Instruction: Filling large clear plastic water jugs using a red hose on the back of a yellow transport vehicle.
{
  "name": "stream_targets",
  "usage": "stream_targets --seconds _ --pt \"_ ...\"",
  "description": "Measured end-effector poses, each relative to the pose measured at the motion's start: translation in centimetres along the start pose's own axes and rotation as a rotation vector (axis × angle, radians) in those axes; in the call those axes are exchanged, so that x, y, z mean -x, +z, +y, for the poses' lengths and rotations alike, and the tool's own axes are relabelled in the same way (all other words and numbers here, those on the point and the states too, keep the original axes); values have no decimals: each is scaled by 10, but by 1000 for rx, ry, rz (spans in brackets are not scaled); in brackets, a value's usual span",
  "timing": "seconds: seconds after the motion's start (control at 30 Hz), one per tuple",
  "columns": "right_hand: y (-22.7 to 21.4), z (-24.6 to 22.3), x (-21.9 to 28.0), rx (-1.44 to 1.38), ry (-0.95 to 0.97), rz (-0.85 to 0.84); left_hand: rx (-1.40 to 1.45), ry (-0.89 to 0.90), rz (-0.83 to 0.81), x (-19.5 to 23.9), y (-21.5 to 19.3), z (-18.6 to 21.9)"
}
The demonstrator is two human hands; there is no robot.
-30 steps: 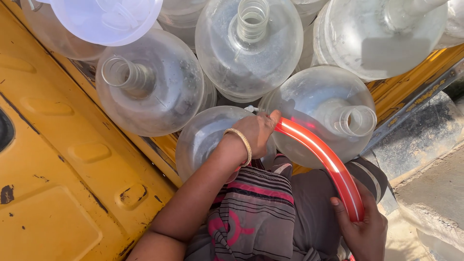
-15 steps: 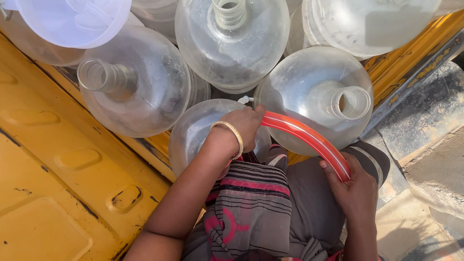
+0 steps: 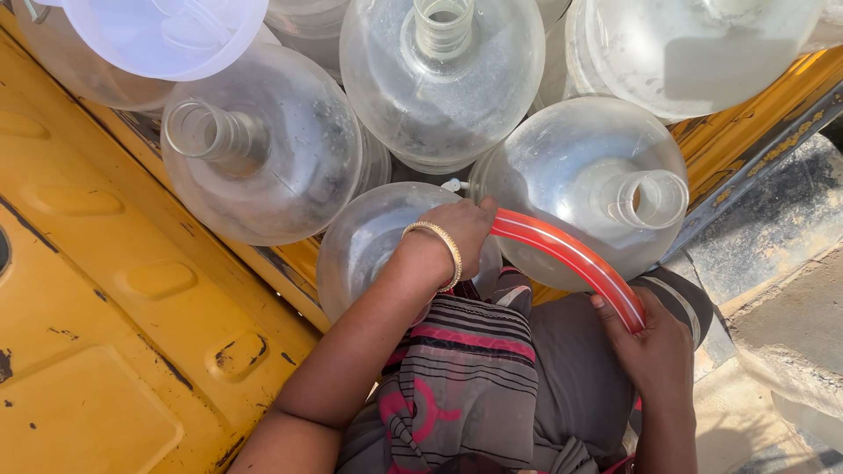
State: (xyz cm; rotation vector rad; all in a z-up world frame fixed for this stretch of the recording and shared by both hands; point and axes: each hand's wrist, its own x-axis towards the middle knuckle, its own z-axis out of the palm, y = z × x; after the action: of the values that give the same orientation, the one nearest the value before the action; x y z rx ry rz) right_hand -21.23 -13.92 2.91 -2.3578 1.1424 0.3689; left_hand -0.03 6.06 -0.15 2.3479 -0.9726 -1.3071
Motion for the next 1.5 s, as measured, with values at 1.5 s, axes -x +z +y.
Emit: stream_targets --seconds 1.5 --pt "-14 10 -12 15 -65 -48 -108 18 -39 -7 4 -2"
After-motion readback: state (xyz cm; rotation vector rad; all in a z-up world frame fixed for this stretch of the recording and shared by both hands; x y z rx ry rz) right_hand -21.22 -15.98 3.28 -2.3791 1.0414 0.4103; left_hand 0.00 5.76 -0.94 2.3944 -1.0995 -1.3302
